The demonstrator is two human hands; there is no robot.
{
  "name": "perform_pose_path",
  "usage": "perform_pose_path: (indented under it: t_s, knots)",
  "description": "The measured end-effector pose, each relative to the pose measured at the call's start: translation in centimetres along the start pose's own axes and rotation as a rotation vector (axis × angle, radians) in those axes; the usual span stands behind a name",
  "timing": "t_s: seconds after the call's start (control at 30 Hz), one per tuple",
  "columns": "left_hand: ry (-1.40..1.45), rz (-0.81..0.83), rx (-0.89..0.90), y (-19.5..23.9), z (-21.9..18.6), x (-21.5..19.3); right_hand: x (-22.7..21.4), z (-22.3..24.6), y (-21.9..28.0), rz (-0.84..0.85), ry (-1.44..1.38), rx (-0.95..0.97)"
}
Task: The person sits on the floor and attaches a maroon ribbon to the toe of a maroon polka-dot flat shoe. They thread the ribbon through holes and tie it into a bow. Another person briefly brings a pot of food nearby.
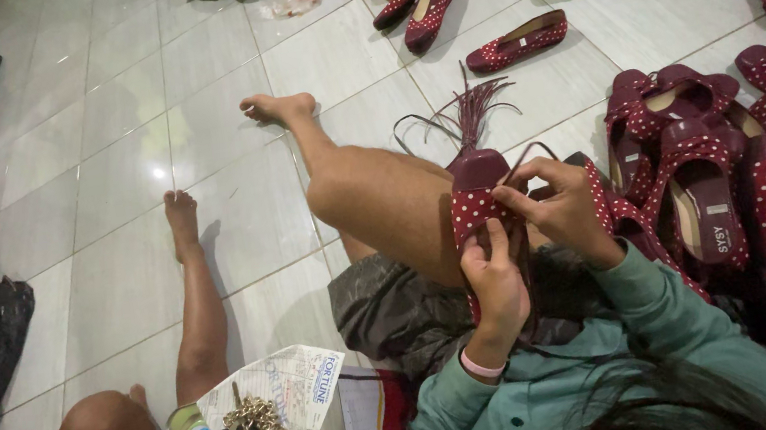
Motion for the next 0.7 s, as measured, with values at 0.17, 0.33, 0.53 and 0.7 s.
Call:
perform_pose_path:
  t_s: [0.17, 0.33, 0.53, 0.7]
  knots:
    - [-0.033, -0.022, 0.008, -0.15, 0.15, -0.33, -0.38, 0.40, -0.53, 0.079, 0.009, -0.111]
    - [-0.041, -0.012, 0.013, -0.21, 0.12, -0.55, -0.31, 0.59, -0.66, 0.062, 0.093, -0.027]
    - [-0.020, 0.034, 0.025, -0.60, 0.02, -0.56, -0.10, 0.63, -0.69, 0.037, 0.059, 0.015]
    - [0.007, 0.084, 0.010, -0.72, -0.22, -0.41, 0.01, 0.17, -0.36, 0.030, 0.046, 0.024]
Point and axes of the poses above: each hand's wrist, its own y-axis away from the middle knuckle, its own x-axis out of the palm, z = x × y, the point moved 3 cm from there along -y, towards the middle knuckle, and after that the axes turned 7 degrees about -x, right-handed, at the moved point
